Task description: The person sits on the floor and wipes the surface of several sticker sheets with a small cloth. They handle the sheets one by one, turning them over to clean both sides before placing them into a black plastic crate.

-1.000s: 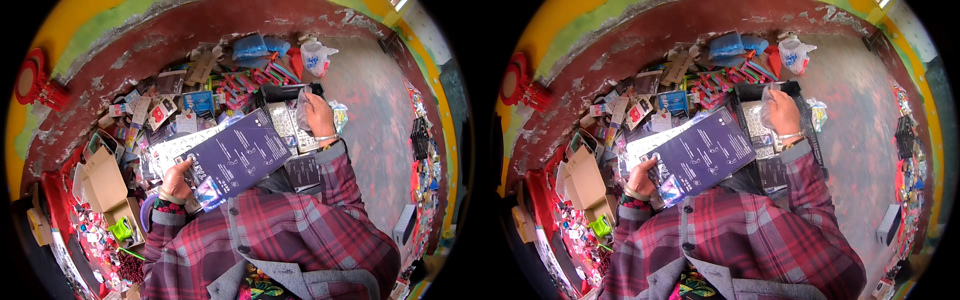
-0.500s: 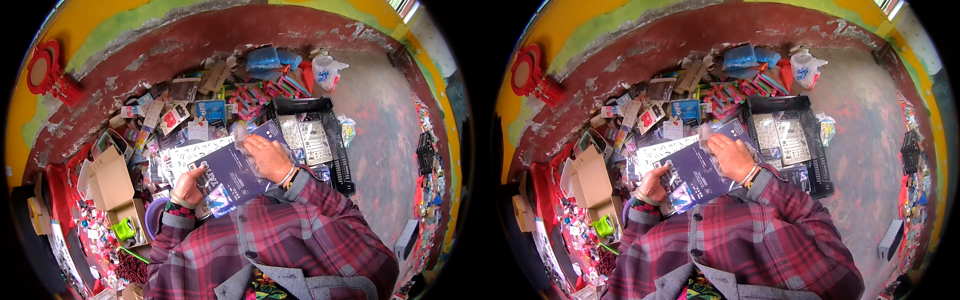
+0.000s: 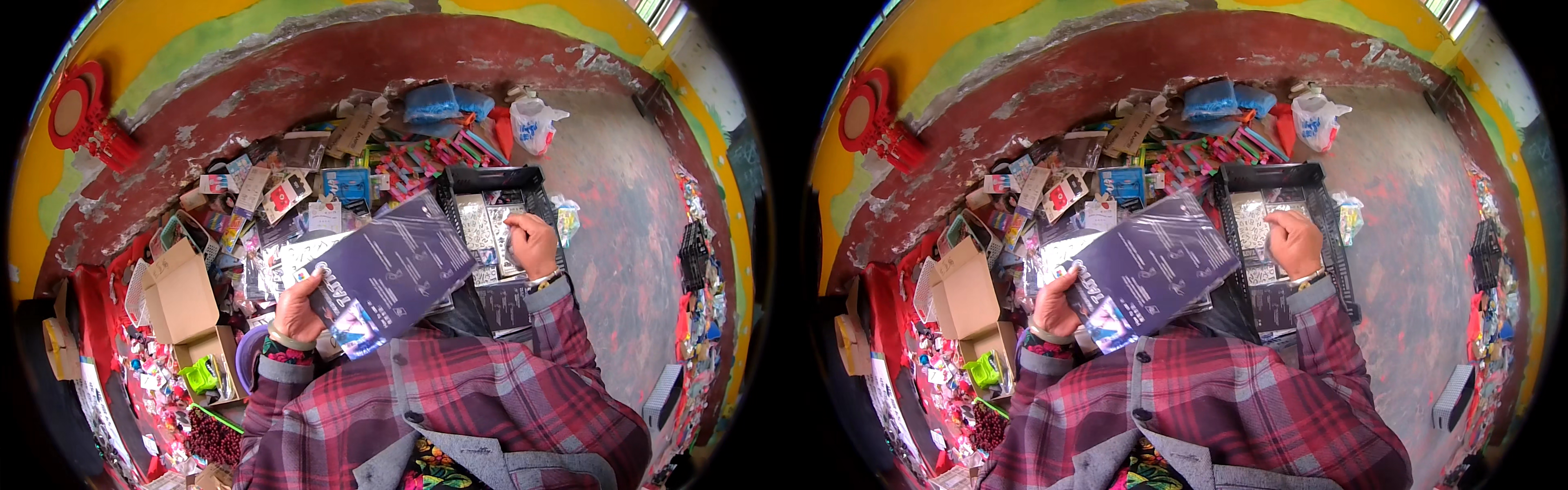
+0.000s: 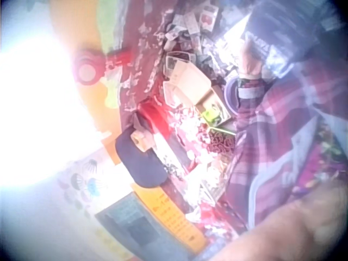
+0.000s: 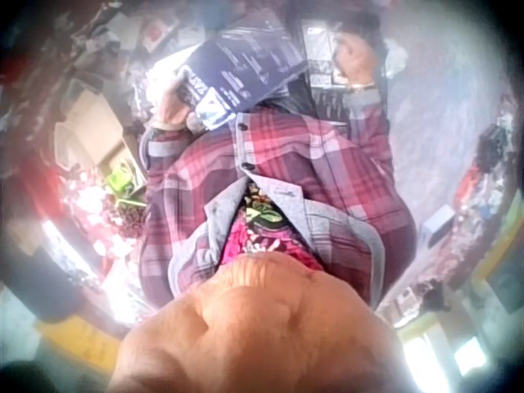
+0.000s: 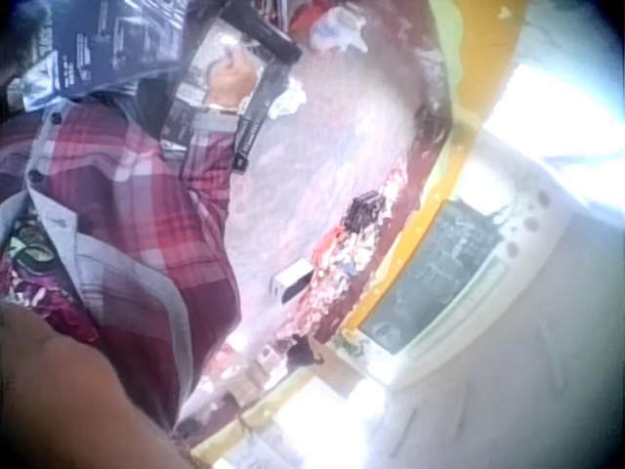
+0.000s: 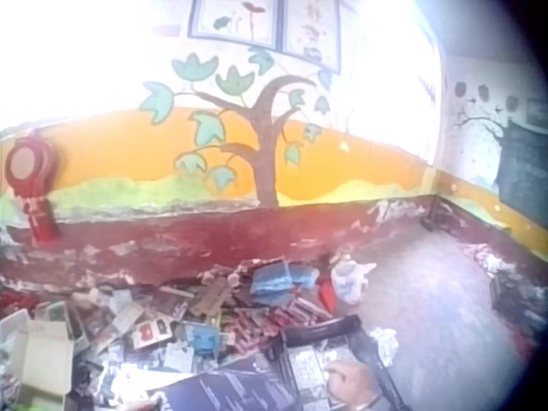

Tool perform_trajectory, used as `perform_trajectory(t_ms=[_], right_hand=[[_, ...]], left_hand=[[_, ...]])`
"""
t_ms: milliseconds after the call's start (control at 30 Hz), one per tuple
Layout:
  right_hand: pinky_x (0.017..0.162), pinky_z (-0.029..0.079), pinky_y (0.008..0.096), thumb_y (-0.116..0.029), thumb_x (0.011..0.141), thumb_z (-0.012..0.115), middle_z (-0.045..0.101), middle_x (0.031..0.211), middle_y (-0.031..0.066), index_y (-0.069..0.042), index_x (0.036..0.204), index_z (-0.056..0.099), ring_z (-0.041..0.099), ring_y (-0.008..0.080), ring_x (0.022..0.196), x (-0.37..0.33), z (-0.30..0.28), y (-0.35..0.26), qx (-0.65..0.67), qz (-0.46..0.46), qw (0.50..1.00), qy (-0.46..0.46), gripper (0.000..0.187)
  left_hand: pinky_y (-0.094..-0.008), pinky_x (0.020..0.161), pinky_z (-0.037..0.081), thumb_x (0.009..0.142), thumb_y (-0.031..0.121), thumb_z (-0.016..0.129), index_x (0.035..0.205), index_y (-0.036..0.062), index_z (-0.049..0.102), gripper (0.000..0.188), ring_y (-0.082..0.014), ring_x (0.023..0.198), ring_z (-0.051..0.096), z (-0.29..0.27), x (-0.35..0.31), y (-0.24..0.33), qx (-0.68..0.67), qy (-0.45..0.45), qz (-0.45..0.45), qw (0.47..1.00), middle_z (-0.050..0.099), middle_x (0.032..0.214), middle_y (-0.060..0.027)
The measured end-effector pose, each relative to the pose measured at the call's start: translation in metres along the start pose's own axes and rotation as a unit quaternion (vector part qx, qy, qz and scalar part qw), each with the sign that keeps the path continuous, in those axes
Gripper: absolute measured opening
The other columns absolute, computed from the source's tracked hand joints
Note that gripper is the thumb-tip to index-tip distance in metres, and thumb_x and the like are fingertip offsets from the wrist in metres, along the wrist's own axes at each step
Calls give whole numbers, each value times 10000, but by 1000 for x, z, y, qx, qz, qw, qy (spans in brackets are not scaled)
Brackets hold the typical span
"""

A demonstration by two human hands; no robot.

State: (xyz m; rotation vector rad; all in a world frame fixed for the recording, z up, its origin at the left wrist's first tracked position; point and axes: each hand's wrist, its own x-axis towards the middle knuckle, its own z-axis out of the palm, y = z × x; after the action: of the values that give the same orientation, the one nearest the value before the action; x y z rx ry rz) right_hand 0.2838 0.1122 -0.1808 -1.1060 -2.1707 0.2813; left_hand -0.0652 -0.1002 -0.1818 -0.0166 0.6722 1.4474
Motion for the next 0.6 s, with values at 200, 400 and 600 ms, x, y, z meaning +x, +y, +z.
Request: perform_trajectory(t_ms=[200, 400, 600], right_hand=[[642, 501, 346, -242, 707, 750, 607, 962, 60, -183, 1280, 540, 617, 238, 701, 5, -20, -89, -8, -104, 990, -92, 613], [619, 492, 341, -143, 669, 738, 585, 1052, 31, -217, 1215, 597, 599, 238, 722, -9, 9, -83, -88, -178, 980, -17, 569], [615, 487, 335, -50, 705, 656, 651, 898, 23, -129, 1061, 654, 604, 215, 722, -4, 2, -78, -57, -218, 974, 0, 365]], left_hand=[[-440, 905, 514, 938, 116, 472, 1211, -41, 509, 317, -290, 1019, 632, 6, -10, 27, -16, -34, 81, 996, 612, 1156, -182], [-463, 956, 469, 934, 122, 478, 1216, -45, 503, 329, -300, 1080, 600, 13, -12, 17, -55, -37, 59, 996, 609, 1161, -184], [-443, 941, 477, 944, 178, 478, 1191, -27, 527, 325, -302, 1041, 613, 5, 0, 15, -65, -37, 40, 996, 617, 1143, -173]])
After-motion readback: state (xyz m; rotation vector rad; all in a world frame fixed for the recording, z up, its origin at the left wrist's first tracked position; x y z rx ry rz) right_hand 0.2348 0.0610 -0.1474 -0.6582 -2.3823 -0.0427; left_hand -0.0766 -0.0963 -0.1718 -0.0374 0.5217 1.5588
